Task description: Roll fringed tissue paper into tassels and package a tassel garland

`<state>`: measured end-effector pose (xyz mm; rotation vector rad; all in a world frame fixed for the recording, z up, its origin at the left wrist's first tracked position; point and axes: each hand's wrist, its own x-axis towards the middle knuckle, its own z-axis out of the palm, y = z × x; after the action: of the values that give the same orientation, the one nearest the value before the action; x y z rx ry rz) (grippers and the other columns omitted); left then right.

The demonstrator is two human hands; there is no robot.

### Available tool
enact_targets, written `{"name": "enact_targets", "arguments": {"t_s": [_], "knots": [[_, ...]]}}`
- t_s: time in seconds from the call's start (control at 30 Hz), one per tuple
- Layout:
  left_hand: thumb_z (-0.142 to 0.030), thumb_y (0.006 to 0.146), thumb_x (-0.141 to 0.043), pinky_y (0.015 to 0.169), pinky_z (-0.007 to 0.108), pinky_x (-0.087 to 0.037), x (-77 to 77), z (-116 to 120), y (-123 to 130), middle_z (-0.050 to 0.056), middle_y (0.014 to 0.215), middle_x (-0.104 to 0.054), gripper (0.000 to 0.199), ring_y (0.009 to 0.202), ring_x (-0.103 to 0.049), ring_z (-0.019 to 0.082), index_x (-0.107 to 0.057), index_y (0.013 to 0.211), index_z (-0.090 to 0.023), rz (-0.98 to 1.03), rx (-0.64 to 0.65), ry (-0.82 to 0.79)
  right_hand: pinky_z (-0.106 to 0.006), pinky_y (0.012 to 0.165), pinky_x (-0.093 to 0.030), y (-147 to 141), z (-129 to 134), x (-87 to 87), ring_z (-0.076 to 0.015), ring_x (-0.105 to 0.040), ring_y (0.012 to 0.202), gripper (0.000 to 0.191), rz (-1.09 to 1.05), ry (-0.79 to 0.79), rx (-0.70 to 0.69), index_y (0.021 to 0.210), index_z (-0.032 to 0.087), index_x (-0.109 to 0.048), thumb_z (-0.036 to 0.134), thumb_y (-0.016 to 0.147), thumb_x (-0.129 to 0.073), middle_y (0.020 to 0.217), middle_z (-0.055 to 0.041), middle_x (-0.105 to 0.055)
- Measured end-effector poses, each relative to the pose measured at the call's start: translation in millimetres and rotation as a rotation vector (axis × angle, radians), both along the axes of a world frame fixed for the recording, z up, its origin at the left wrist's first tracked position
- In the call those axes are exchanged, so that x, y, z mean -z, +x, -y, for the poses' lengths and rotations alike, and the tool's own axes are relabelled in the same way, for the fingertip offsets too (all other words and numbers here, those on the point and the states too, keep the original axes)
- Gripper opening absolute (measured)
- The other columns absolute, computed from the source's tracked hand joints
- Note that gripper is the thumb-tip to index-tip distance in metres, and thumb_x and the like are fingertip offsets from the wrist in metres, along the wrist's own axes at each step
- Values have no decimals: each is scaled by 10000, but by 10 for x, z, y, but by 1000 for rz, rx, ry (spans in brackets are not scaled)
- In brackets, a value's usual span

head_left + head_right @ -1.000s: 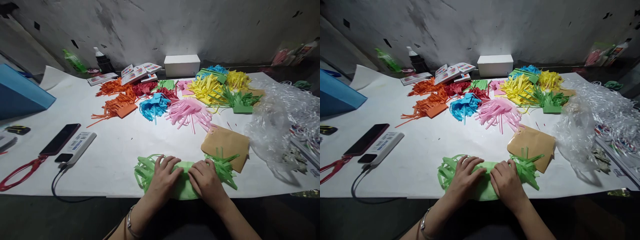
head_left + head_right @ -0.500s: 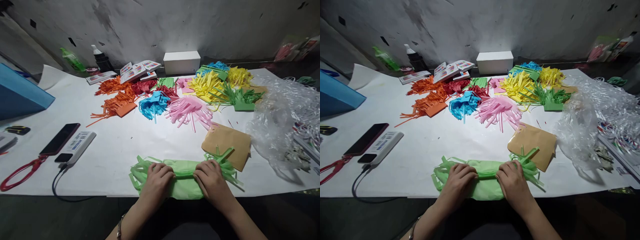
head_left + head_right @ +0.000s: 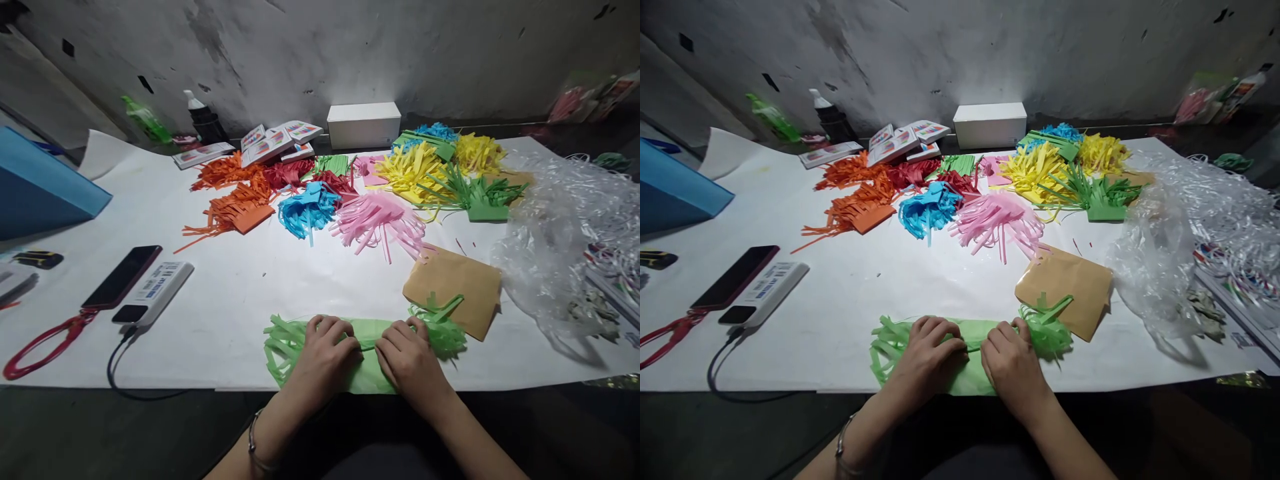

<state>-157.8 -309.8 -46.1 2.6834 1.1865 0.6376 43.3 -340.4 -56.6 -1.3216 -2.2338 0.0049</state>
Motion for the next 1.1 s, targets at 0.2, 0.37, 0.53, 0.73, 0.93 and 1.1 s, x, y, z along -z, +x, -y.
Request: {"name": "enact_targets", "arguments": {"t_s": [0.2, 0.37, 0.53, 0.73, 0.93, 1.1], "knots": [[-106, 961, -512, 976, 461, -345, 79, -36, -9, 34, 912, -681, 167, 887, -555, 210, -623, 867, -188, -11, 80, 62, -418, 932, -289, -76, -54, 21, -201, -493, 809, 174, 10, 23, -27, 790, 200, -591, 148, 952, -554, 774, -14, -602], [-92, 946, -537, 957, 448, -343, 52, -47, -42, 35, 951, -693, 145, 894, -563, 213, -630, 967, -201, -8, 80, 25, -399, 917, -296, -105, -87, 54, -191, -478, 774, 226, -1, 75, -38, 771, 188, -582, 154, 982, -510, 731, -16, -583], [-119, 979, -503, 937, 429, -354, 37, -38, -27, 33, 889, -694, 185, 880, -552, 207, -629, 867, -194, 62, 102, 51, -396, 935, -295, -95, -81, 36, -191, -485, 792, 266, 21, 81, -77, 806, 187, -593, 141, 1012, -431, 773, -22, -603], [-124, 972, -538, 958, 424, -334, 54, -25, -69, 14, 865, -699, 173, 900, -556, 202, -647, 863, -202, 49, 97, 0, -378, 981, -312, 135, -39, 76, -181, -507, 821, 331, 34, 75, -102, 802, 179, -598, 80, 1009, -359, 785, -25, -597], [-118, 945, -579, 930, 433, -332, -2, 71, -35, 19, 953, -704, 139, 946, -572, 224, -653, 862, -201, 8, -50, -97, -398, 1016, -299, 212, 3, 85, -200, -525, 896, 228, 108, -67, 10, 883, 186, -605, 48, 952, -437, 912, -39, -627], [-101, 879, -633, 870, 446, -357, 30, 81, 112, 44, 893, -692, 128, 890, -596, 241, -635, 768, -167, -111, -244, -63, -456, 956, -308, 64, -79, -44, -245, -526, 848, 138, 198, -175, 118, 800, 187, -599, 119, 904, -539, 833, -56, -609]]}}
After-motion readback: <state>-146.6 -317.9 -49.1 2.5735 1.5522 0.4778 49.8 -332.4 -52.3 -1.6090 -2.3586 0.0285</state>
